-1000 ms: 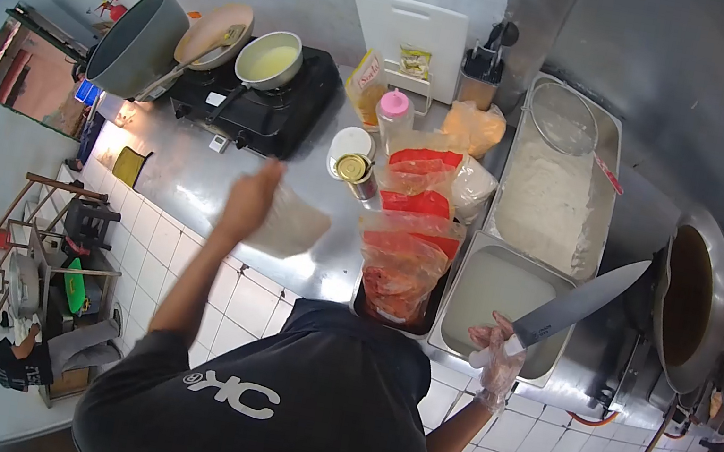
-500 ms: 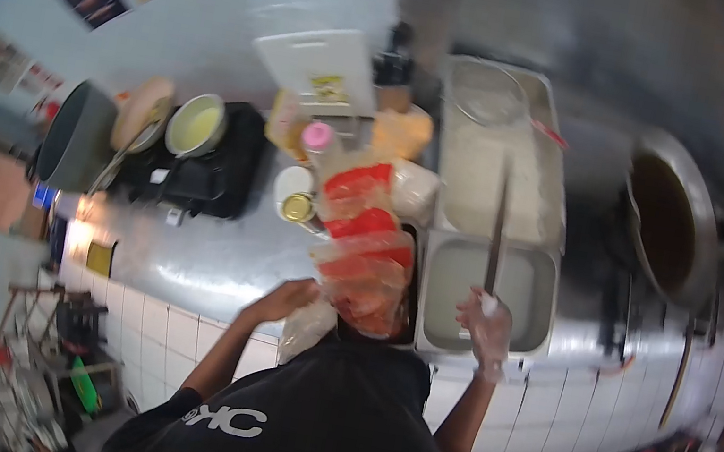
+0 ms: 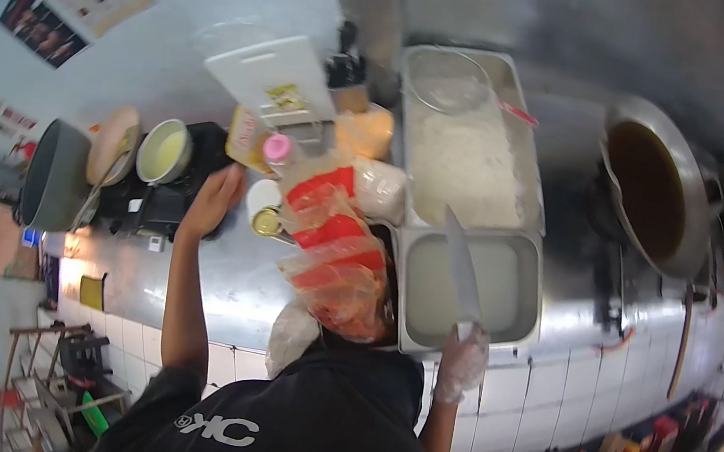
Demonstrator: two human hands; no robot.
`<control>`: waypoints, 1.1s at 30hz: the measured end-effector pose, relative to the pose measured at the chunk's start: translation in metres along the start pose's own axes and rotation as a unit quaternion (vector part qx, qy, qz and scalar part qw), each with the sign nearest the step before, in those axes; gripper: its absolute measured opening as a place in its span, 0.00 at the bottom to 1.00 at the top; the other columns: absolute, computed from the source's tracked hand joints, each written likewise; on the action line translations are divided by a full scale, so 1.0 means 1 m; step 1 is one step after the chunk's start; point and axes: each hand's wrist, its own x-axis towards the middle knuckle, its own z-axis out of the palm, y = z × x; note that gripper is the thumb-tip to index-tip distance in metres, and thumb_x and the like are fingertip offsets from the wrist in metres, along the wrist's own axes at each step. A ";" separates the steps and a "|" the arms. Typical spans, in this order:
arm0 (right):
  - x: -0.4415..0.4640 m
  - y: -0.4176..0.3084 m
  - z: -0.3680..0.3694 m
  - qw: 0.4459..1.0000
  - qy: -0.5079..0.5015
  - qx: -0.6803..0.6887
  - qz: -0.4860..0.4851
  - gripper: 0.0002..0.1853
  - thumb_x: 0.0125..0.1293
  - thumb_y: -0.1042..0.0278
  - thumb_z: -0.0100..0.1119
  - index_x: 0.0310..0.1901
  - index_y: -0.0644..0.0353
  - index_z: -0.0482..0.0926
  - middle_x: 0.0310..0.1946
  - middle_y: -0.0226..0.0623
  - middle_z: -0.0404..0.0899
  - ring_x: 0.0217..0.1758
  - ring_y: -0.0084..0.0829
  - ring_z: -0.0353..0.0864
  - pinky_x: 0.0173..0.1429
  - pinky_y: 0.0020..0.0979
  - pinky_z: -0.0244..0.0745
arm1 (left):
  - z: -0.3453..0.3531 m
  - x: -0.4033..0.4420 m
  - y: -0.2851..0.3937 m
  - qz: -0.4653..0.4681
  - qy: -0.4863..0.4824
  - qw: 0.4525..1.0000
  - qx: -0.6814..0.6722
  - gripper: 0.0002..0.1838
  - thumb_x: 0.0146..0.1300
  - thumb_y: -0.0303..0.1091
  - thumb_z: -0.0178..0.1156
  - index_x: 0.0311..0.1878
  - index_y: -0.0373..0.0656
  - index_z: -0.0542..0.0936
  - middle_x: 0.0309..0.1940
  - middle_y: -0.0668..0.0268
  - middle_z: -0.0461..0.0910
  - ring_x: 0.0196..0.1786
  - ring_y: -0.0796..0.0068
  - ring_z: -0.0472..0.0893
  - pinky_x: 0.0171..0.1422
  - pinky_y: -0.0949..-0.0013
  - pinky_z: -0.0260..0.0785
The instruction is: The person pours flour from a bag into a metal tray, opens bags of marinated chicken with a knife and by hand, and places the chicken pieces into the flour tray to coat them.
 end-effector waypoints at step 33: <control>0.103 -0.122 -0.112 0.714 -0.062 0.668 -0.198 0.24 0.75 0.67 0.60 0.69 0.62 0.71 0.61 0.40 0.79 0.59 0.34 0.81 0.62 0.36 0.78 | 0.011 0.099 0.328 0.460 0.170 0.829 0.268 0.06 0.61 0.21 0.59 0.41 0.41 0.77 0.35 0.59 0.86 0.45 0.55 0.87 0.47 0.57 0.77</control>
